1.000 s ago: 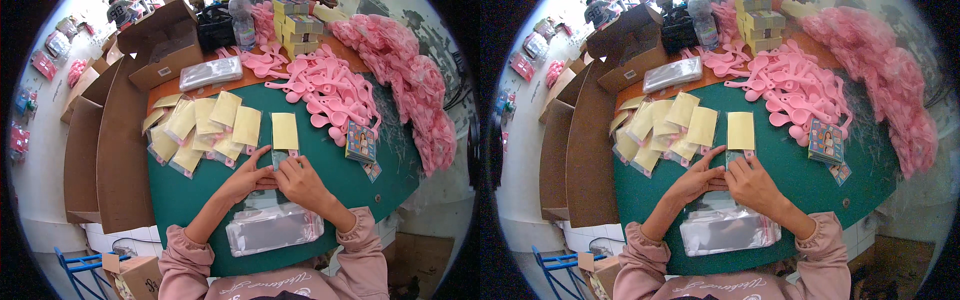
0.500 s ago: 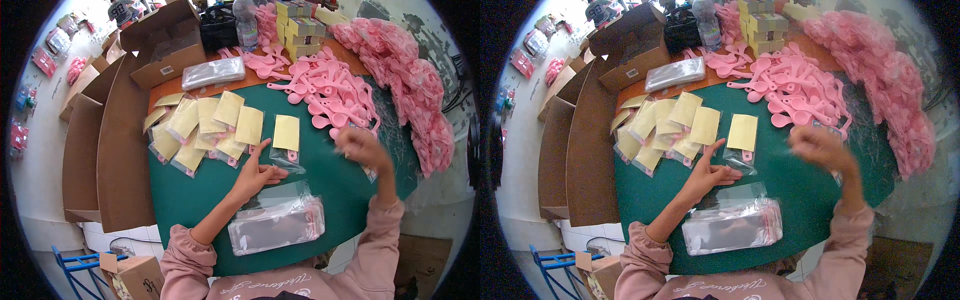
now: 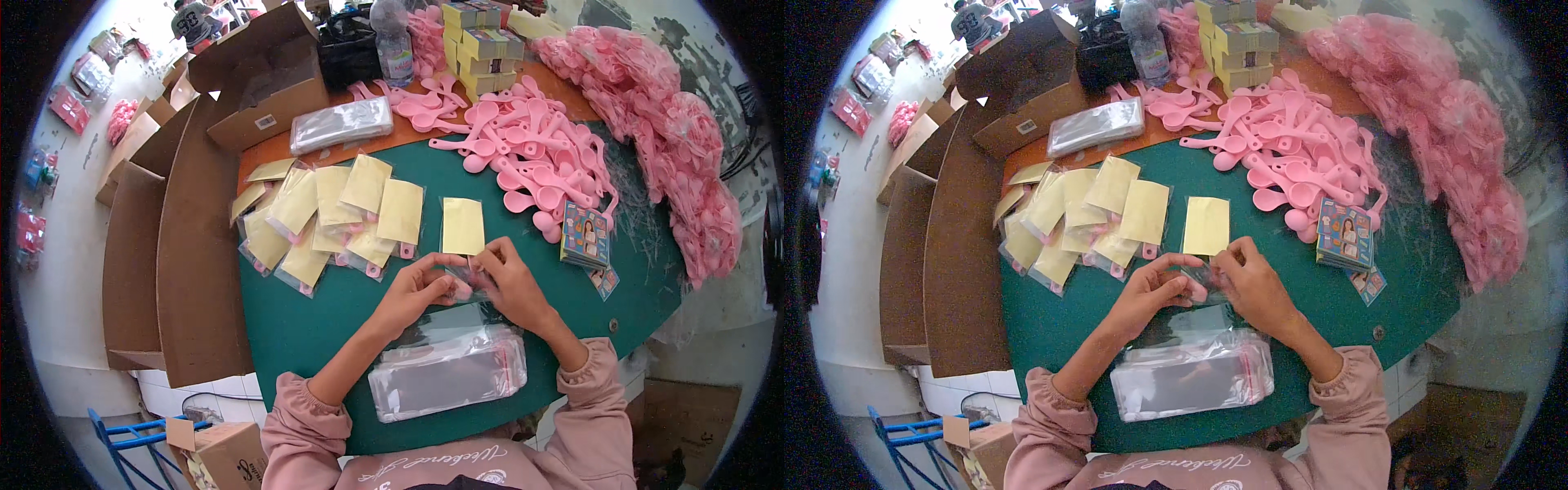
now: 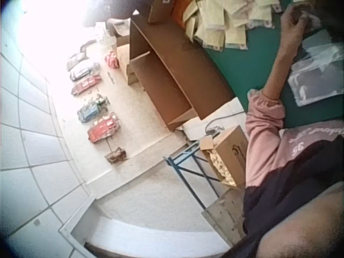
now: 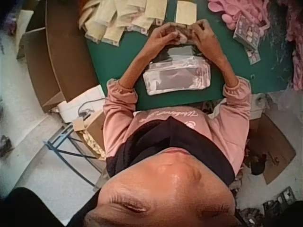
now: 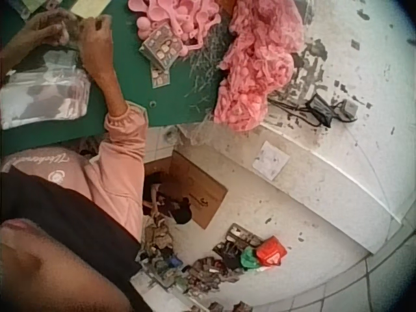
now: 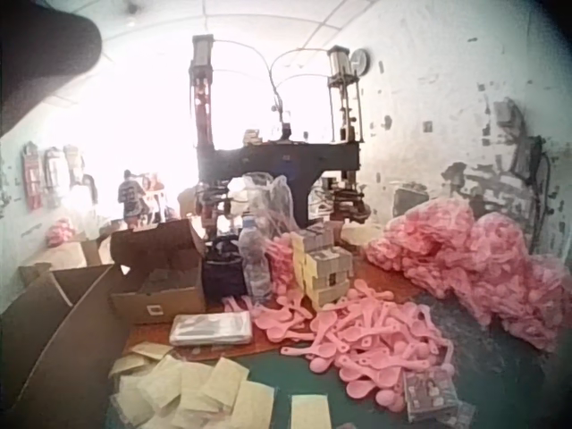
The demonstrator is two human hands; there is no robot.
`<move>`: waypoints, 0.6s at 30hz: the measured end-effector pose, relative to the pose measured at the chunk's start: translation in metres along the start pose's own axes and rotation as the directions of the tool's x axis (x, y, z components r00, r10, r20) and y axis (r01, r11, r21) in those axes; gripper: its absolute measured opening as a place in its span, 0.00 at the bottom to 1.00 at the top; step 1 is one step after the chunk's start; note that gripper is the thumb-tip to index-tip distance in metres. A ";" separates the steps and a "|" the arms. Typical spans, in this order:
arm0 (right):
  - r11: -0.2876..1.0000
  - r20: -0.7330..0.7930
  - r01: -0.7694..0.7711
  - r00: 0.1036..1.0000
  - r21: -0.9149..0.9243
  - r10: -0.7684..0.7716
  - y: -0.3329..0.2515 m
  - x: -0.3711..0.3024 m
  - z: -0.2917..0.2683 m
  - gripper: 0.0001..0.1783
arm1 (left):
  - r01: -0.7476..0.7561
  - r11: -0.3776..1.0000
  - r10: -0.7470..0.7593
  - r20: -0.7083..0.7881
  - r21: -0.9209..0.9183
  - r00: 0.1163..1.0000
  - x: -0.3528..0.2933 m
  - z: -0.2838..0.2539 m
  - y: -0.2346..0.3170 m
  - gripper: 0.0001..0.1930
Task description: The person repeatedly picks up pink plastic spoons and small yellow cards, places them into clear plastic bags, and seals the bags. The person stacks the completed packages on the table.
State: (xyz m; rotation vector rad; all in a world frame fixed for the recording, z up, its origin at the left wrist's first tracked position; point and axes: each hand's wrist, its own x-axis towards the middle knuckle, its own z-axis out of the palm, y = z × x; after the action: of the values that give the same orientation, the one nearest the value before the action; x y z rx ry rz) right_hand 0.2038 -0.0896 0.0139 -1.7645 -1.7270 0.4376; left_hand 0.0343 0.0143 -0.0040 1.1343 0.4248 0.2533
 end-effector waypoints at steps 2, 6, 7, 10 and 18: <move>0.996 -0.064 -0.004 0.998 0.089 0.009 0.008 0.001 0.003 0.17 | 0.024 1.000 -0.024 -0.012 0.000 1.000 0.000 -0.004 0.009 0.17; 0.921 -0.100 -0.121 0.981 0.370 0.169 0.013 -0.002 0.007 0.10 | -0.043 0.955 0.076 -0.103 0.292 0.992 0.001 -0.004 0.010 0.19; 0.896 -0.097 -0.128 0.978 0.425 0.186 0.013 -0.002 0.008 0.10 | -0.087 0.911 0.144 -0.114 0.402 0.983 0.003 -0.001 0.008 0.16; 0.790 -0.032 -0.195 0.965 0.581 0.262 0.014 -0.002 0.006 0.09 | -0.044 0.766 0.190 -0.161 0.641 0.968 0.006 0.002 0.007 0.14; 0.716 -0.029 -0.191 0.959 0.671 0.283 0.028 -0.005 0.008 0.08 | -0.134 0.766 0.340 -0.220 0.628 0.914 0.014 0.004 -0.004 0.08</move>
State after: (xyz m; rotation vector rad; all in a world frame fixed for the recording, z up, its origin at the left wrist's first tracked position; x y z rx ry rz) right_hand 0.2198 -0.0913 -0.0106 -1.4281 -1.0430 0.9042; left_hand 0.0489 0.0151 -0.0085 1.7997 0.6815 0.5656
